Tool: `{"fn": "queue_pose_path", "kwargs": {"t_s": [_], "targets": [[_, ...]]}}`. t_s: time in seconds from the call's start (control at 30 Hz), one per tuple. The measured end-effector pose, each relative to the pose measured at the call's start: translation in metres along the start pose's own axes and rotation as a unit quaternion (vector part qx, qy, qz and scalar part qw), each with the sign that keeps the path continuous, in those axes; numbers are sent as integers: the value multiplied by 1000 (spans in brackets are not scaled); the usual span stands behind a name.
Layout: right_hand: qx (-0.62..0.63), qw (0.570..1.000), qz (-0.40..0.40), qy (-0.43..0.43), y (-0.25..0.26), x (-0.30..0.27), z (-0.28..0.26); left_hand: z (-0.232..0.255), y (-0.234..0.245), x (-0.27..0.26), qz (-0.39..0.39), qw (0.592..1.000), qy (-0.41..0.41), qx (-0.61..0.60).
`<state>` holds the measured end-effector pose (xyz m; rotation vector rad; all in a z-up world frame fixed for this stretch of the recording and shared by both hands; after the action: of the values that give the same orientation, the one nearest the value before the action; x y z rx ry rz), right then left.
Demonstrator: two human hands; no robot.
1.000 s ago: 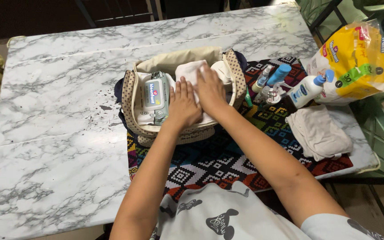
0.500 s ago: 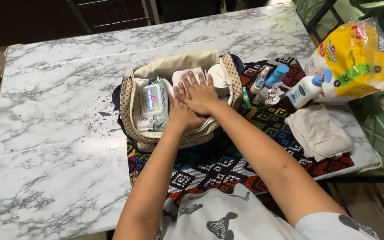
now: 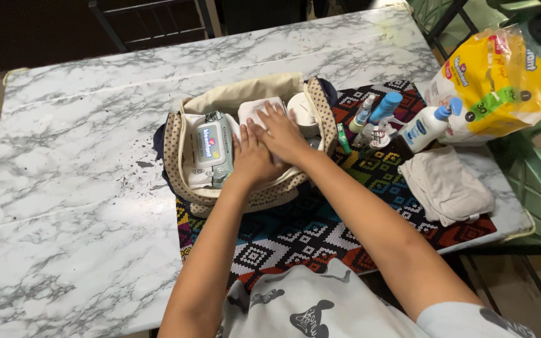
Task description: The person packs a diaper bag on a table, placing diapers, a wipes pack, and a folded cloth into the bag and arranging them around bottles and containers already inside. They then zip the bag closed.
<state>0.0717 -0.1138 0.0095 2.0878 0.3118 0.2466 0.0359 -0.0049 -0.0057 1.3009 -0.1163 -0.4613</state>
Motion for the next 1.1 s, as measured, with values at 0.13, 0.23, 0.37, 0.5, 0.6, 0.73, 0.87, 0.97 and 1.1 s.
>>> {"fn": "queue_pose_path", "kwargs": {"t_s": [0.13, 0.23, 0.37, 0.5, 0.6, 0.73, 0.87, 0.97, 1.1], "targets": [[273, 956, 101, 36, 42, -53, 1, 17, 21, -16, 171, 978, -63, -105], [368, 913, 175, 2, 70, -94, 13, 64, 34, -40, 364, 882, -147, -262], [524, 811, 257, -30, 89, -147, 47, 131, 40, -62, 349, 838, -289, -302], [584, 745, 297, -127, 77, -201, 101, 177, 17, -56, 235, 835, -354, -349], [622, 700, 309, -167, 53, -238, 153, 201, -29, -33, 150, 839, -326, -411], [663, 604, 342, -281, 11, -291, 238, 227, -119, 12, -5, 827, -235, -511], [640, 519, 403, -398, -22, -345, 306, 252, -209, 50, -200, 724, -107, -652], [526, 540, 449, -479, -30, -383, 335, 264, -260, 58, -320, 649, 9, -690], [421, 549, 459, -557, -22, -416, 358, 283, -291, 67, -363, 545, 94, -750]]}}
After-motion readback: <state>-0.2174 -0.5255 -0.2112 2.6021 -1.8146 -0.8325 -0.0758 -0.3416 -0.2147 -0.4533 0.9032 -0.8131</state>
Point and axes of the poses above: each hand's wrist, its own x-axis towards the middle knuckle, its own y-axis out of the back of the hand, z = x × y, the point moved 3 cm from there along x, towards the middle knuckle, and after that the axes turned 5 degrees about -z, right-handed, at the moved point
